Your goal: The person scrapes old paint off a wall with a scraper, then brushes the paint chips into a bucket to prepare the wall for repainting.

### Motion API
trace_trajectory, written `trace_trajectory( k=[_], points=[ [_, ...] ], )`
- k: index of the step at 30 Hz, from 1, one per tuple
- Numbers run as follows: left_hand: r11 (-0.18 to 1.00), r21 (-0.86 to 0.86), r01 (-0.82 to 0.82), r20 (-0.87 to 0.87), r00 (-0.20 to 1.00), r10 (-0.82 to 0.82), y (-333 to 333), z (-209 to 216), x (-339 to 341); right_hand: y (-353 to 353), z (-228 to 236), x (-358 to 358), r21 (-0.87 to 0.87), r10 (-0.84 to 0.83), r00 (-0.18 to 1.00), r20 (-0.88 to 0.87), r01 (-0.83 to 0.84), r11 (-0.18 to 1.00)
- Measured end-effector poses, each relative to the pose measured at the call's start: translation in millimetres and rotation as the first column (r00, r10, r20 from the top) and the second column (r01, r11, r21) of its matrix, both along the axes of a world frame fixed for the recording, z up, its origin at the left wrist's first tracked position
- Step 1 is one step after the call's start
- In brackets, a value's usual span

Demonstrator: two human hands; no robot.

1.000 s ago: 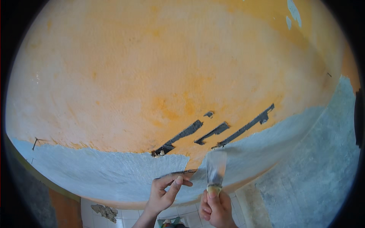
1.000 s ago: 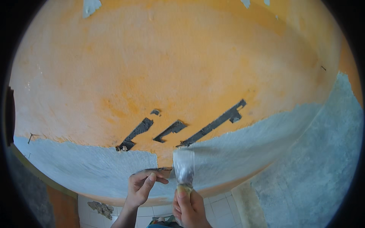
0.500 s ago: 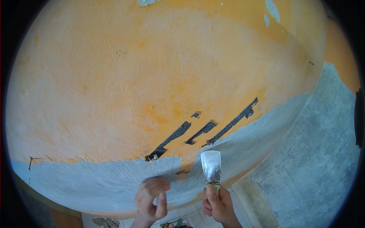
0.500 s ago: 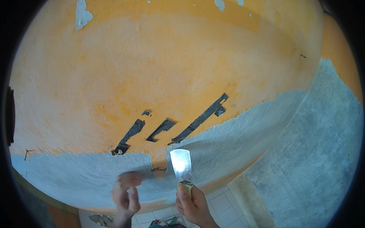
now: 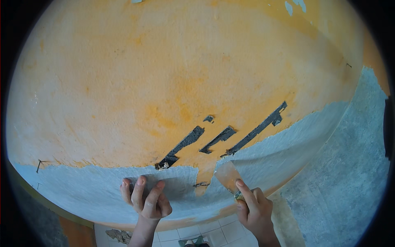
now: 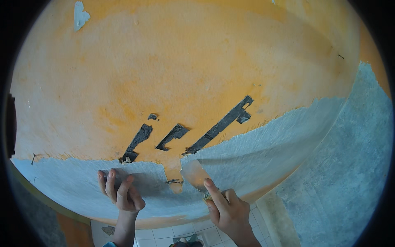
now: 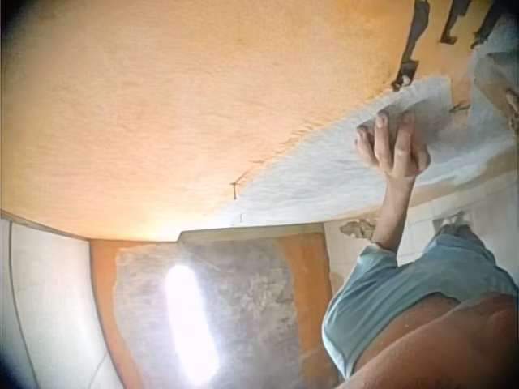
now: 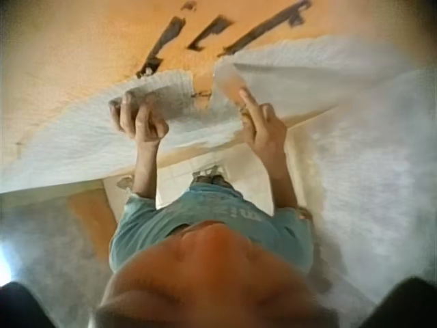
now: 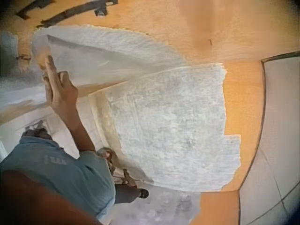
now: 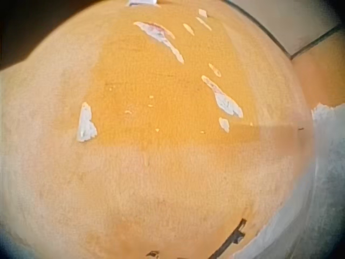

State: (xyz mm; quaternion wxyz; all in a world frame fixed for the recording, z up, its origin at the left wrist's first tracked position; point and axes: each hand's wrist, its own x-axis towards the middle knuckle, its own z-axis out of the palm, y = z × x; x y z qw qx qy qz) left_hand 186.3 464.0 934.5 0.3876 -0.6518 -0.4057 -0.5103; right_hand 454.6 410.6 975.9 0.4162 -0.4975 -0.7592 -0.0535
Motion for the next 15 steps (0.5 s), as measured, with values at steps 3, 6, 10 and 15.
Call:
trace_trajectory(
  k=[3,6,10,15],
  points=[
    [1.000,0.011,0.002,0.004,1.000,-0.002,1,0,0,-4,8,-4,-0.012,-0.052,0.989,0.136,0.055,0.998],
    [1.000,0.016,0.026,0.031,0.999,-0.027,2,0,0,-8,11,-14,0.075,-0.131,0.990,0.045,0.127,0.989],
    [0.999,0.014,0.037,0.080,0.996,-0.038,3,-2,1,-12,10,-24,0.085,-0.199,0.980,0.028,0.196,0.977],
    [0.997,0.029,0.069,0.062,0.996,-0.071,3,-3,-1,-11,9,-37,0.084,-0.245,0.969,-0.011,0.245,0.966]
  ],
)
